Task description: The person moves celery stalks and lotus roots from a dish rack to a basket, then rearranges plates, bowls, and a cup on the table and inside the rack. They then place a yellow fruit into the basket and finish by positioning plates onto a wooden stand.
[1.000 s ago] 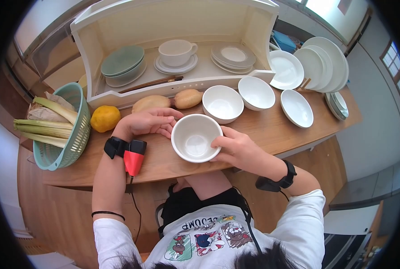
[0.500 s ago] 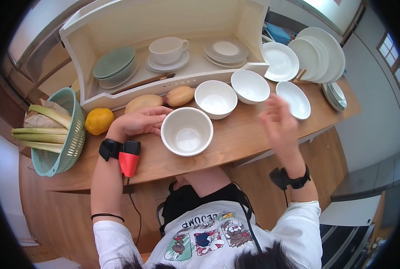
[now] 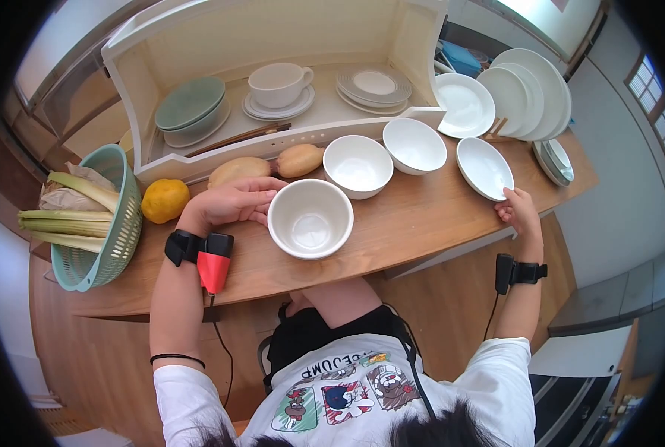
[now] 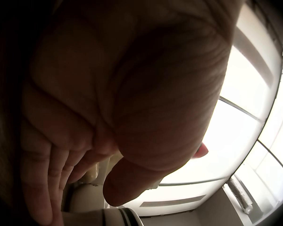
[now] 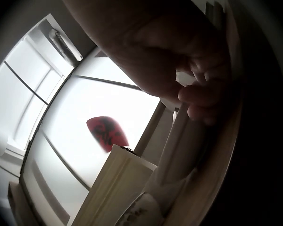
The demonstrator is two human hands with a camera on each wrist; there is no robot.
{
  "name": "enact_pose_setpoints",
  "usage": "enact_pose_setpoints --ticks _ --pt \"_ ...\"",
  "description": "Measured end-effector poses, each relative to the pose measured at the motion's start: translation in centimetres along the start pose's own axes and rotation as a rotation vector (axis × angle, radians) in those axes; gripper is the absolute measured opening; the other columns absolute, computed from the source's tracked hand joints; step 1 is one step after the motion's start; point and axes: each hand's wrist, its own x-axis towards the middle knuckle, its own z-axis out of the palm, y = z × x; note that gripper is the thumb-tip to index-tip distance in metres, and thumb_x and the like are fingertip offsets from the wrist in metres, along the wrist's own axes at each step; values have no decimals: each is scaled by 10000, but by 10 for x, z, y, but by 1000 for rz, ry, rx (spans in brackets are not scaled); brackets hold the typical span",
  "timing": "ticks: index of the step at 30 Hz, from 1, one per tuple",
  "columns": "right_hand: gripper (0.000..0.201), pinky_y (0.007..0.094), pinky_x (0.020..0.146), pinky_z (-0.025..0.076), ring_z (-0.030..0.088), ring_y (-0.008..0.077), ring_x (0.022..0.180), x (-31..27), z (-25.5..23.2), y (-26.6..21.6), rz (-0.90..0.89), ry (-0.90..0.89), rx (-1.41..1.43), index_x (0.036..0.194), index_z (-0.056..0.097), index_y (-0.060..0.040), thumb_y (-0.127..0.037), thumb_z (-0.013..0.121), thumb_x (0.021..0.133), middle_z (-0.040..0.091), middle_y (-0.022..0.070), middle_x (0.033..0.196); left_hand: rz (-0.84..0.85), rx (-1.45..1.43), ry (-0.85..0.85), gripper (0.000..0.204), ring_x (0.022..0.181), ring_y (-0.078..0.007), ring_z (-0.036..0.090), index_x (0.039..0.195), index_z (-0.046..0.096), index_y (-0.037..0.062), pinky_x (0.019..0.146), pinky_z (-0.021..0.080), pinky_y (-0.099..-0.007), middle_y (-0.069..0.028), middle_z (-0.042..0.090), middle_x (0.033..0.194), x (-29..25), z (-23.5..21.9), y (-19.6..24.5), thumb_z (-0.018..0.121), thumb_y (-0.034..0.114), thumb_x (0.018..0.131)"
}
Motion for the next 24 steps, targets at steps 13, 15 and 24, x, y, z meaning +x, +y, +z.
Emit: enact_pose_setpoints --ticks 13,15,24 --pt "178 198 463 395 540 135 630 -8 24 -75 -356 -72 433 935 492 13 -109 467 809 553 113 794 -5 27 -20 368 925 -112 564 1226 394 25 783 473 -254 -60 558 1062 2 -4 -2 439 210 911" --pt "213 215 541 435 556 165 720 -3 48 -96 -343 -175 393 980 475 30 -121 469 830 549 131 861 0 24 -19 370 927 -116 564 1226 392 24 784 473 -255 -64 556 1067 2 -2 -1 440 210 910" --pt "217 258 613 524 575 212 737 67 172 -142 -174 -382 286 995 451 100 -50 432 840 546 173 878 -7 32 -49 377 947 -115 549 1233 390 29 799 458 -256 -57 539 1089 -2 0 2 443 214 909"
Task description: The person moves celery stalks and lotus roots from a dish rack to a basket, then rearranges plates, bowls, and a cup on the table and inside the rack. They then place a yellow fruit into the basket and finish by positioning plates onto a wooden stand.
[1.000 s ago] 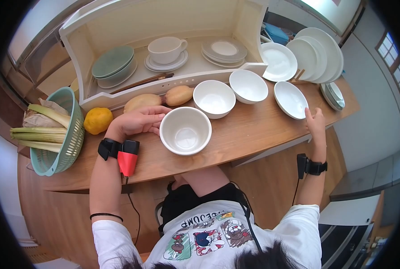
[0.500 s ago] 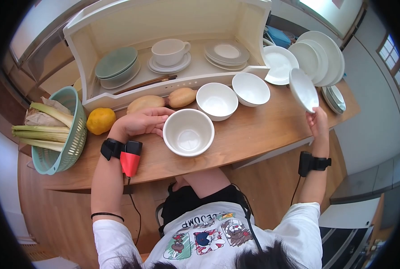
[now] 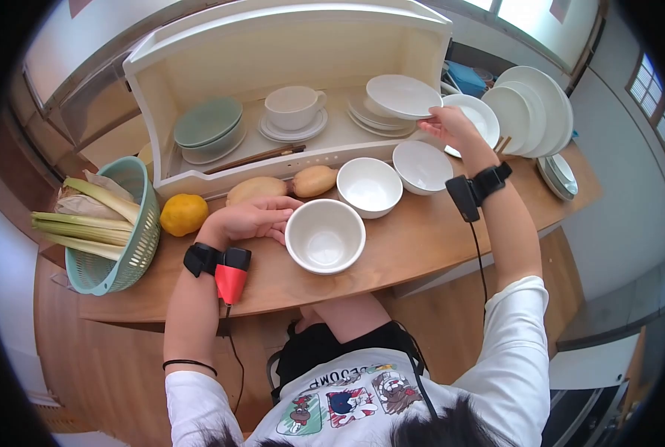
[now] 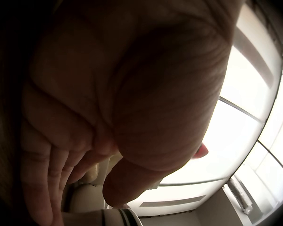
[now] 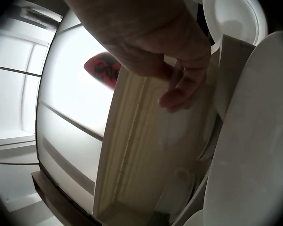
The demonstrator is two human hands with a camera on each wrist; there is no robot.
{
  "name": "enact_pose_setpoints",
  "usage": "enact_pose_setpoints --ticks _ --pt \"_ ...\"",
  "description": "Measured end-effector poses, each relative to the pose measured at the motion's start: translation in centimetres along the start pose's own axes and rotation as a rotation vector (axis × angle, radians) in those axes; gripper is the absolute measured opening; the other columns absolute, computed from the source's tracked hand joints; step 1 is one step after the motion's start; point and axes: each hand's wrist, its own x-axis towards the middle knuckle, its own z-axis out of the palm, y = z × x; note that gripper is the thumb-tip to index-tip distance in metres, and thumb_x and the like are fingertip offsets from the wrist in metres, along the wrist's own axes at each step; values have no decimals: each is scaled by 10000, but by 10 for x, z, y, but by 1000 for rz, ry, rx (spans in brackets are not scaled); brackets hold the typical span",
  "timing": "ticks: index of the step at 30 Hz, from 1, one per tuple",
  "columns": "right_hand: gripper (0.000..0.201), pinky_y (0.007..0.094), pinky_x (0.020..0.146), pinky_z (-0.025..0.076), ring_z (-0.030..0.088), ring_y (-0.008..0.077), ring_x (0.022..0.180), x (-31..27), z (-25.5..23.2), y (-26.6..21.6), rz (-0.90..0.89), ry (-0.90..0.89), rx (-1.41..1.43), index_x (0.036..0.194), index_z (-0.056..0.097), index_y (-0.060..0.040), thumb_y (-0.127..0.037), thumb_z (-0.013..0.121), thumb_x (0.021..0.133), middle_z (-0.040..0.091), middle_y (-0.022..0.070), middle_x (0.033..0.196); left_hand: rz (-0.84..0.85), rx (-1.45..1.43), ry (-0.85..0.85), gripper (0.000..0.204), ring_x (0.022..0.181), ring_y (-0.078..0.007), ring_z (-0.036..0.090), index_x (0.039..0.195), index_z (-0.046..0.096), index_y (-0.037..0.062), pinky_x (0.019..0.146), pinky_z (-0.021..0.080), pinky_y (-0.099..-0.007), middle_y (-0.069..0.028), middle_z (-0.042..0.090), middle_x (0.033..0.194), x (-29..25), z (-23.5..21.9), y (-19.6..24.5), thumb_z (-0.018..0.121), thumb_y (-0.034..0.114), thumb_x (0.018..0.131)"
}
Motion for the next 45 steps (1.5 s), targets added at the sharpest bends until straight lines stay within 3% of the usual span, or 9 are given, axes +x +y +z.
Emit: enact_pose_setpoints --ticks 9,21,27,30,35,39,42,43,45 --pt "169 255 660 540 592 217 760 32 19 7 84 -32 -67 975 445 90 -29 428 855 534 169 901 -18 -5 -7 370 960 -100 534 1234 398 34 805 443 -247 -42 527 1110 0 0 0 427 223 918" --pt "198 248 611 527 589 207 738 39 25 -1 263 -106 -132 1015 397 65 -93 416 898 529 161 904 -19 3 -1 385 943 -91 539 1239 392 29 793 452 -238 -37 531 1094 -1 1 2 435 231 914" --pt "240 232 602 507 572 170 723 -1 16 -17 131 -102 -168 1038 398 59 -121 453 889 535 142 848 38 8 18 411 932 -116 552 1266 359 28 792 462 -256 -65 535 1088 -9 5 8 436 221 911" --pt "278 217 568 482 552 136 701 -32 14 -29 43 -167 -203 1075 394 57 -146 452 894 539 123 814 196 -21 1 432 894 -154 569 1281 321 23 798 479 -283 -109 544 1044 -15 0 15 436 212 910" --pt "359 204 527 455 533 104 620 -85 9 -34 -54 -165 -258 1163 360 51 -183 445 905 544 98 752 593 -190 328 478 936 -194 566 1320 265 56 797 480 -285 -159 533 1080 -19 -5 24 444 197 899" --pt "331 202 501 447 530 96 564 -112 6 -20 -175 -160 -479 1152 397 36 -165 457 896 553 82 715 677 -335 532 487 1043 -244 508 1309 262 42 839 459 -320 -181 467 1172 -14 -18 17 459 188 888" --pt "234 292 487 448 580 153 546 -138 21 -6 -515 -63 -848 1010 513 12 -117 542 817 594 108 661 699 -394 632 490 1098 -264 467 1297 264 28 871 440 -338 -189 432 1207 -12 -25 15 469 187 881" --pt "234 292 487 448 580 153 546 -145 27 -1 -514 -62 -849 1010 513 12 -117 542 817 594 108 661 698 -395 631 490 1098 -264 467 1297 264 28 871 440 -338 -189 432 1207 -11 -24 15 469 187 881" --pt "260 311 519 459 585 225 575 -160 42 6 -748 -124 -919 1023 506 -1 -129 566 804 594 135 704 727 -446 772 372 956 -210 536 1186 375 39 770 473 -297 -128 519 1053 -9 -23 15 504 178 865"
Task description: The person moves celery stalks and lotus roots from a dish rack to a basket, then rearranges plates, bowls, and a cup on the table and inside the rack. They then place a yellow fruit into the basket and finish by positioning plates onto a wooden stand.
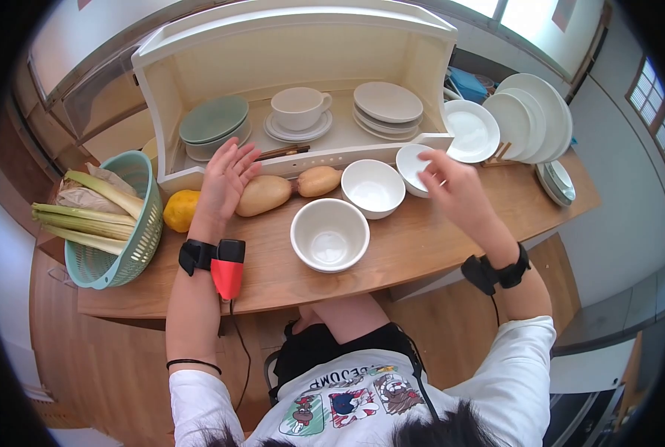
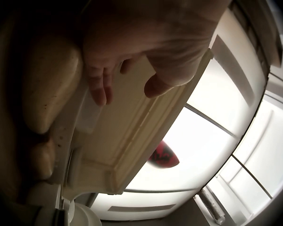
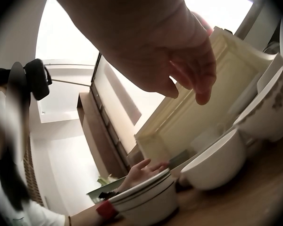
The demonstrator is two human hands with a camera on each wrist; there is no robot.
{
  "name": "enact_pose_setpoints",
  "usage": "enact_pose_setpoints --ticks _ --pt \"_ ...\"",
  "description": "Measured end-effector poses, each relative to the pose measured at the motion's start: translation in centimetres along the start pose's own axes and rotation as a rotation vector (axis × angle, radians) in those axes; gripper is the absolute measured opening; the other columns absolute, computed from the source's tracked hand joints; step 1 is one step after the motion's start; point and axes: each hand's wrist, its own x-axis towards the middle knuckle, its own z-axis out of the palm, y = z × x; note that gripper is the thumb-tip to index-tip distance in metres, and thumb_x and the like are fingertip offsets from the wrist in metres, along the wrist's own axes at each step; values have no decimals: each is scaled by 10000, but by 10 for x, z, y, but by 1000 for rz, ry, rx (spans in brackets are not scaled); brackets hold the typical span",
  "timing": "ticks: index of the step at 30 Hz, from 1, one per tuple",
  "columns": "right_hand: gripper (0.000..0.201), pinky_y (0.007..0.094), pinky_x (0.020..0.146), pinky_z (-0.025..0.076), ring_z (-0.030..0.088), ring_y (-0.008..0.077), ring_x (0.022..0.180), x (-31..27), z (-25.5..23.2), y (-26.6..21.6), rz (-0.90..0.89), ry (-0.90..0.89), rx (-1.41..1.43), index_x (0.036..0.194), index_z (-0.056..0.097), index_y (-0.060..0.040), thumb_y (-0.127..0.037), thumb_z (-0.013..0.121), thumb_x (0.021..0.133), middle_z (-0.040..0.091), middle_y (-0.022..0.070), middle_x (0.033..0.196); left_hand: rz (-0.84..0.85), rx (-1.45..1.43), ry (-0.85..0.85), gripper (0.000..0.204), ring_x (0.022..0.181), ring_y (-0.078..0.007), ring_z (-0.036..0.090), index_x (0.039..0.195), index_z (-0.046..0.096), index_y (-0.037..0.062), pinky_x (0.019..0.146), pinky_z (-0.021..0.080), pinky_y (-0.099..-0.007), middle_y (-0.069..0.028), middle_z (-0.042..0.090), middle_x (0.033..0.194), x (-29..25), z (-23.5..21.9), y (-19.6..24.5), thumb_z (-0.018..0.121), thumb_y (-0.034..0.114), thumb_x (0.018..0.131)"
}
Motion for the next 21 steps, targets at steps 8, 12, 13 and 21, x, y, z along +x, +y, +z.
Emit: enact_pose_setpoints --ticks 8,12,13,21 --pt "399 320 557 453 561 251 626 -37 37 -53 -184 -281 -58 1086 495 -31 -248 626 777 553 123 723 -18 -126 31 247 484 -79 354 657 384 124 425 308 -217 38 345 562 14 -24 -2 541 136 847" --pt "446 375 619 459 571 316 706 -42 45 -57 -127 -480 -15 1112 484 -56 -314 616 772 552 165 853 -129 -304 46 279 480 -86 326 633 376 113 435 296 -219 29 307 543 12 -24 0 478 180 884" --pt "446 375 619 459 571 316 706 -43 47 -57 -127 -481 -15 1112 484 -56 -314 616 772 552 165 853 -130 -305 47 279 480 -86 326 633 376 113 435 296 -219 29 307 543 12 -24 0 478 180 884" --pt "317 380 677 457 528 322 814 -45 65 -44 -209 -320 105 935 519 -38 -233 665 731 485 167 929 -113 -369 48 262 512 -111 350 664 391 101 449 307 -234 8 326 568 9 -21 1 458 231 882"
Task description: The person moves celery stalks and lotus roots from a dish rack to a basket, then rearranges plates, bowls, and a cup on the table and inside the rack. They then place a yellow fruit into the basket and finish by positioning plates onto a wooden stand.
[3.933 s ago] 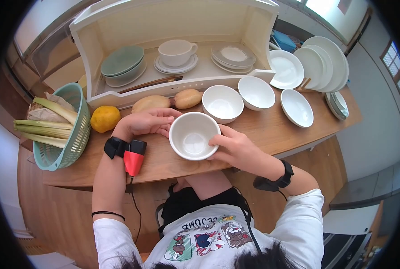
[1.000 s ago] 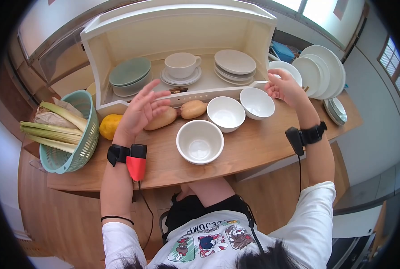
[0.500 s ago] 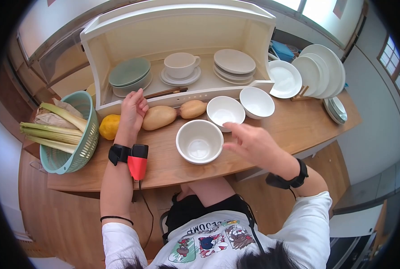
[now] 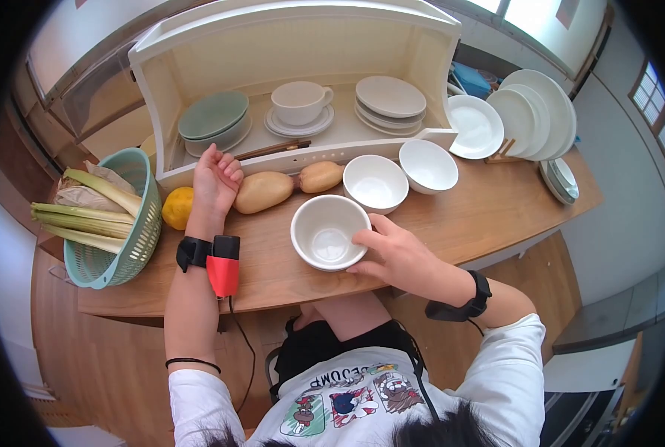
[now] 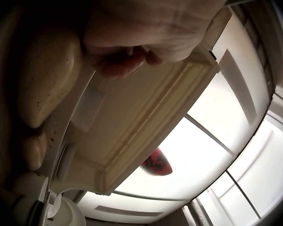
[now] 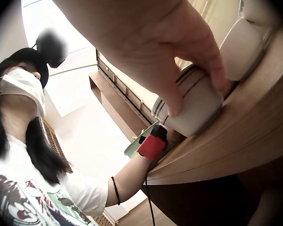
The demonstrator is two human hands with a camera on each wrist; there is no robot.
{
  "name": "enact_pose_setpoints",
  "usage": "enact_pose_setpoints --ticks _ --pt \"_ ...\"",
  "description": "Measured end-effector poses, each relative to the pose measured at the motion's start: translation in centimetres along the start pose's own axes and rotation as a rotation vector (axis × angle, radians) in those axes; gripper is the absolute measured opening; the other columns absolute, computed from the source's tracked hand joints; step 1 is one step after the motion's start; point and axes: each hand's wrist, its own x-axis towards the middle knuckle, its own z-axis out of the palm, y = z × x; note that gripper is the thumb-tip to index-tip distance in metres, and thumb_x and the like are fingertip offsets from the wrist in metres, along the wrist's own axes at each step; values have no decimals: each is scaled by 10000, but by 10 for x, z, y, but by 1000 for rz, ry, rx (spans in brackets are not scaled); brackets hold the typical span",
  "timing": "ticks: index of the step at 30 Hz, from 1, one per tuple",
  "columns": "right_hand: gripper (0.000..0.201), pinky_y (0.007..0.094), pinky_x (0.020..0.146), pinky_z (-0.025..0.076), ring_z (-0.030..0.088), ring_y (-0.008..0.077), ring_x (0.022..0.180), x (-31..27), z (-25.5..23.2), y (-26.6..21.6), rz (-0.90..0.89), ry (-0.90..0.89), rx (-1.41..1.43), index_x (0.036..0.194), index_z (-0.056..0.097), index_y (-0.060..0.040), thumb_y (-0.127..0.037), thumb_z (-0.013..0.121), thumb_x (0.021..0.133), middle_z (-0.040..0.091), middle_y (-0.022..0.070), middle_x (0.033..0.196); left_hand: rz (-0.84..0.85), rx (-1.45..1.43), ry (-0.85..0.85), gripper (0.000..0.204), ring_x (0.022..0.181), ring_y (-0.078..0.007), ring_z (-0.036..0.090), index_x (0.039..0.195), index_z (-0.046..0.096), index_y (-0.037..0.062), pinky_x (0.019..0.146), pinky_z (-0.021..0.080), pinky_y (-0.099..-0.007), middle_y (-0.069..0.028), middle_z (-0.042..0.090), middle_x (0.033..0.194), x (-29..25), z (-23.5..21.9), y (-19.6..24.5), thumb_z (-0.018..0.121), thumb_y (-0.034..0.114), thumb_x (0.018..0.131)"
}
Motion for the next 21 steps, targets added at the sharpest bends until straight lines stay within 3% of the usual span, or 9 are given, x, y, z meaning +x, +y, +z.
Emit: enact_pose_setpoints --ticks 10,16,21 --pt "284 352 682 465 535 309 804 -2 6 3 -73 114 114 862 524 -35 -130 706 665 493 153 951 -4 -5 -24 266 519 -120 352 665 385 99 456 310 -238 3 325 573 0 -2 1 437 239 885" --pt "298 346 674 469 543 316 795 6 -15 -3 -111 237 90 847 525 -32 -99 721 634 517 146 927 -13 -10 -21 264 511 -126 352 672 397 109 459 313 -248 1 335 573 4 -6 1 453 269 874" --pt "278 328 662 466 565 275 769 26 -43 10 -57 395 25 809 559 -20 -79 739 605 561 139 883 -13 -24 -10 268 515 -122 348 668 384 94 455 306 -240 1 326 572 1 -1 2 450 245 879"
